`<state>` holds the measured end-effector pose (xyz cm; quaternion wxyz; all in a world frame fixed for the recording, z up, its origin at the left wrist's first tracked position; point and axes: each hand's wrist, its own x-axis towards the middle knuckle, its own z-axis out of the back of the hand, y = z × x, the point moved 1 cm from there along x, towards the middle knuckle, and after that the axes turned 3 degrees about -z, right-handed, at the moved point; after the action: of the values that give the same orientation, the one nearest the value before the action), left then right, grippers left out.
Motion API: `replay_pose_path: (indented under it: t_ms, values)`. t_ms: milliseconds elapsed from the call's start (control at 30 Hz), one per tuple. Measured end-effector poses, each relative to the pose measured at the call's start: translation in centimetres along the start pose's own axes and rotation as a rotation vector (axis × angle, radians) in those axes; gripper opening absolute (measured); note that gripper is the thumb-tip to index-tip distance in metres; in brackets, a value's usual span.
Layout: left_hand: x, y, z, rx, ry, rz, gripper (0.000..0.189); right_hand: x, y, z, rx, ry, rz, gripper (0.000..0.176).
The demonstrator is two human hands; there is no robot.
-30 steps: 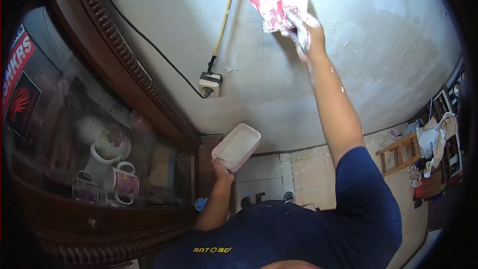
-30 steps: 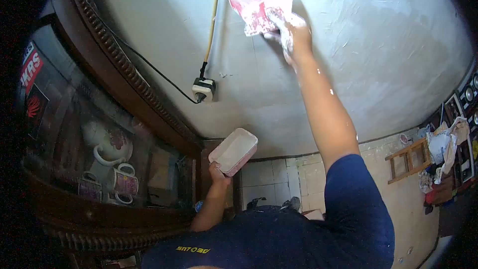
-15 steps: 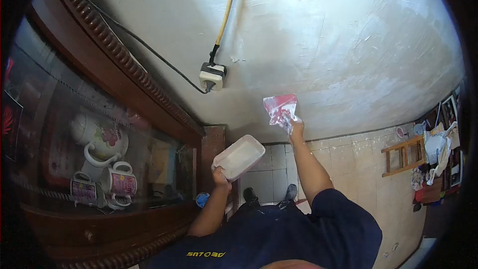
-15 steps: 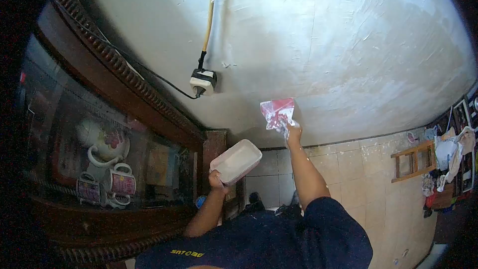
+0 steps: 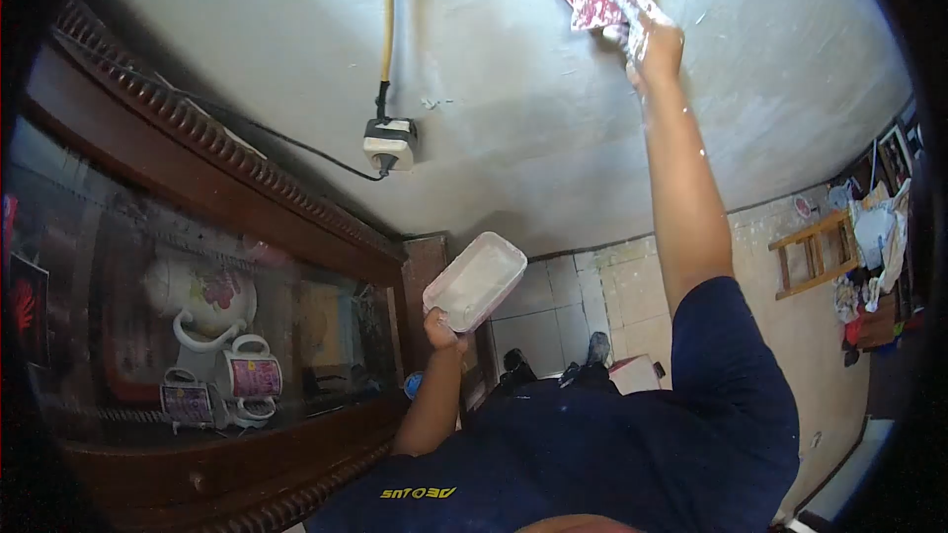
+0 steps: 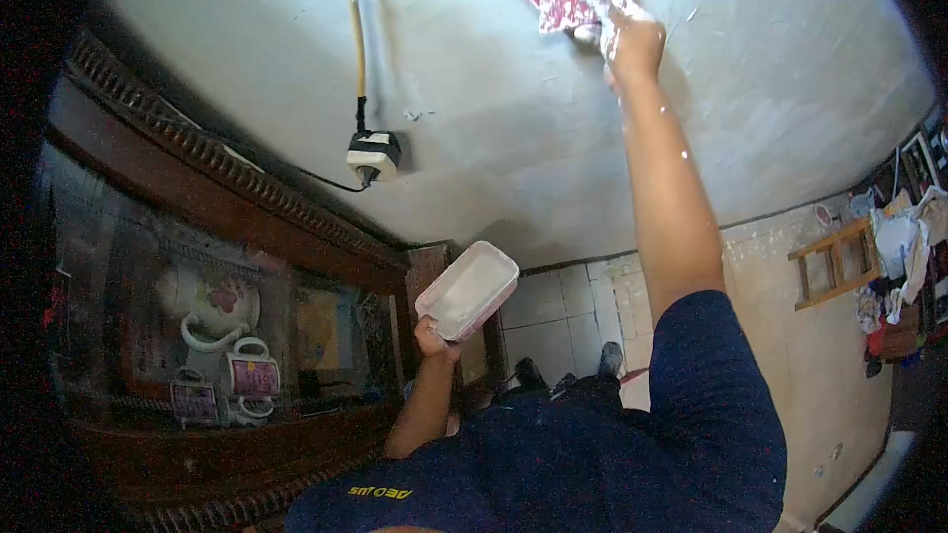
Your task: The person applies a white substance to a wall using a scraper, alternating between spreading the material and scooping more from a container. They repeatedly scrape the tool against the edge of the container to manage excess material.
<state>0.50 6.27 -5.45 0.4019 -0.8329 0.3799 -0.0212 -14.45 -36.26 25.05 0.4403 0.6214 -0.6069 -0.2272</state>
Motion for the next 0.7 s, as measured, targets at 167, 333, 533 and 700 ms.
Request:
replay_pose_path:
  t_ms: [167,333,533,700]
  values:
    - [-0.6,0.2,-2.0,0.051,0.021,0.064,0.068,-8.9,-18.0,10.8,-0.229,-0.272,-0.14,0.025]
    - [0.7,1.3,-1.8,0.114,0.041,0.072,0.069,-19.4,-25.0,17.5,0.243,-0.179,-0.549,0.026]
    - [3.1,4.6,-3.8,0.016,0.076,-0.047,0.049,-29.2,-16.5,13.4,0.177,-0.026,-0.897,0.022]
    - [3.6,6.4,-7.9,0.031,0.022,-0.04,0.041,-31.7,-13.1,13.5,0.059,-0.003,-1.107,0.022]
